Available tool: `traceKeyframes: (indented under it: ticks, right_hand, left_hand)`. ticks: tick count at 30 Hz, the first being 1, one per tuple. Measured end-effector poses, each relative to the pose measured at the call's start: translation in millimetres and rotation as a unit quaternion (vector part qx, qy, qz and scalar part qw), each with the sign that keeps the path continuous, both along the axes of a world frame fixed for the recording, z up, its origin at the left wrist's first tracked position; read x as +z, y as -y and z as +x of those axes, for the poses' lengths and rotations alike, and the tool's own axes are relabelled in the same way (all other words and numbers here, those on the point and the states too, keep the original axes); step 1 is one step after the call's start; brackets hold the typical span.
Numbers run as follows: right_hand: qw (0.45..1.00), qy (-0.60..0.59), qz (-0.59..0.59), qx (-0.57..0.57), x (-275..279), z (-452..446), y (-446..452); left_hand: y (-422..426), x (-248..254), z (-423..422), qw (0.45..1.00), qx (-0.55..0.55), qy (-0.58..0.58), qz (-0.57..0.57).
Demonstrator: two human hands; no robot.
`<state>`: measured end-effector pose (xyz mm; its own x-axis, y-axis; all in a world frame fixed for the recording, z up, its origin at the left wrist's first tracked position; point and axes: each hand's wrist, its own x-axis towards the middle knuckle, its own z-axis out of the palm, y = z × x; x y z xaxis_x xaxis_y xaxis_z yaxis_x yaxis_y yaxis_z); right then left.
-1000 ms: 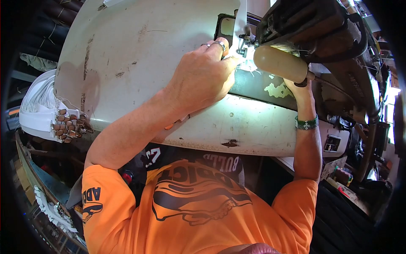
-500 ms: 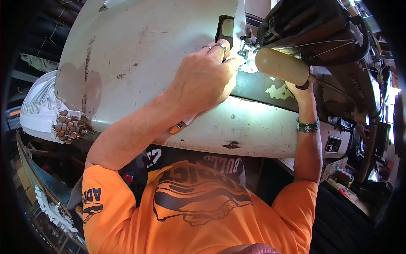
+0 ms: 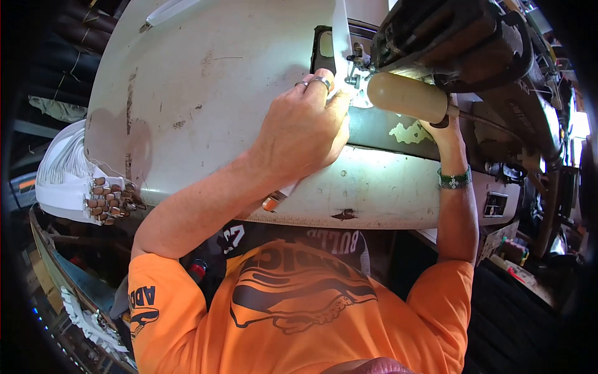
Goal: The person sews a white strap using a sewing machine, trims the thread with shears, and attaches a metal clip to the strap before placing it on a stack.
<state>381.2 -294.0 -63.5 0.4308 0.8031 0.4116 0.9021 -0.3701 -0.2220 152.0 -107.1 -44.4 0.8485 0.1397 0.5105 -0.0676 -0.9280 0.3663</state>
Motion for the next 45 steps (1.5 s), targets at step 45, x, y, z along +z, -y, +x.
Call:
traceKeyframes:
  ticks: [45]
  right_hand:
    - [0.853,0.130,0.427,-0.271,115.2,8.6,169.2]
  left_hand:
    - [-95.6,6.7,54.4,0.981,-0.142,-0.123,0.054]
